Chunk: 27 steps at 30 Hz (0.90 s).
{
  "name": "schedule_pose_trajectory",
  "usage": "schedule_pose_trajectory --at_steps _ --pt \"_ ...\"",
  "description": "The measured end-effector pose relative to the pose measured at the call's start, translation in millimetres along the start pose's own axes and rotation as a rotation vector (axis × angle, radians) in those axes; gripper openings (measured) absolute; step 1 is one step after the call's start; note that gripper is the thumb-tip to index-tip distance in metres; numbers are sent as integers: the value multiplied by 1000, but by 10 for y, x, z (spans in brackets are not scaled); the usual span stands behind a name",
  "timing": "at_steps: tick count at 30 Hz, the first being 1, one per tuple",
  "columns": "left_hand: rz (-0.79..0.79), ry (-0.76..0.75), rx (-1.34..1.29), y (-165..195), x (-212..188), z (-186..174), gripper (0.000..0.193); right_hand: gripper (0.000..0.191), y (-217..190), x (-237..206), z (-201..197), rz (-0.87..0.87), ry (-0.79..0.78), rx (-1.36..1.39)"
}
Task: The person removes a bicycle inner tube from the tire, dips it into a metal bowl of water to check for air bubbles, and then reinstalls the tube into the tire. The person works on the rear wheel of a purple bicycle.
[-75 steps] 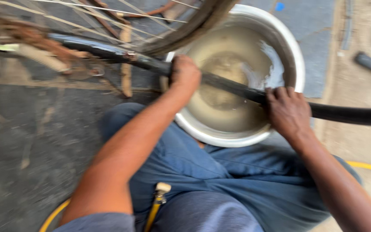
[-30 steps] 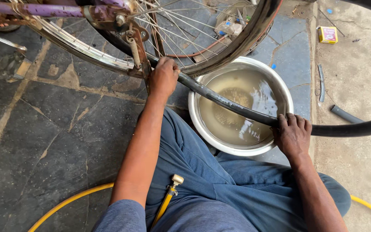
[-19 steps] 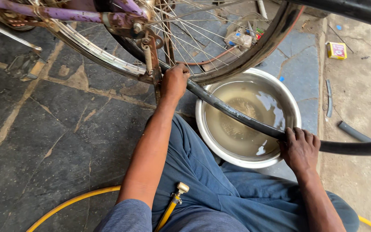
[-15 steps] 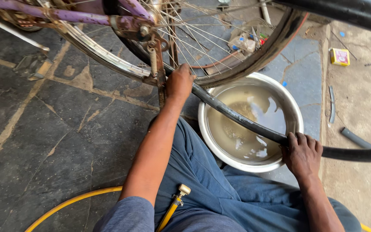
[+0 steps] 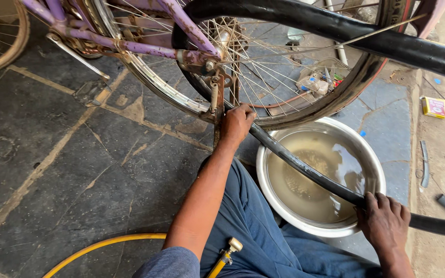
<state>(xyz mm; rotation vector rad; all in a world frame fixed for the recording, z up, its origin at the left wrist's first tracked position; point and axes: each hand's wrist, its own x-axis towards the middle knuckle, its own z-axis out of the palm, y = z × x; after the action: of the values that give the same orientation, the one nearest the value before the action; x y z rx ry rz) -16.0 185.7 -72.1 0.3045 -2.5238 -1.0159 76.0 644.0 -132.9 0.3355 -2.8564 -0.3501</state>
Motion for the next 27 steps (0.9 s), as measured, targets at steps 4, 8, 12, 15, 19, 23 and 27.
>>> schedule_pose_trajectory --at_steps 4,8,12,15,19,23,27 --pt "-131 -28 -46 48 -22 -45 27 57 8 8 20 -3 -45 -40" --pt "-113 -28 -2 88 -29 -85 27 57 11 9 35 -3 -65 -65" --pt "-164 -88 -29 54 -6 -7 28 57 8 11 42 -1 -74 -56" --pt "53 -136 161 -47 3 124 17 59 5 13 40 -8 -55 -62" --pt "362 91 588 -206 45 269 13 59 9 -4 27 -7 7 37" --pt "400 82 396 -297 51 262 9 54 33 -46 6 -60 106 114" --pt "420 63 381 -237 0 191 9 56 42 -52 -5 -48 58 109"
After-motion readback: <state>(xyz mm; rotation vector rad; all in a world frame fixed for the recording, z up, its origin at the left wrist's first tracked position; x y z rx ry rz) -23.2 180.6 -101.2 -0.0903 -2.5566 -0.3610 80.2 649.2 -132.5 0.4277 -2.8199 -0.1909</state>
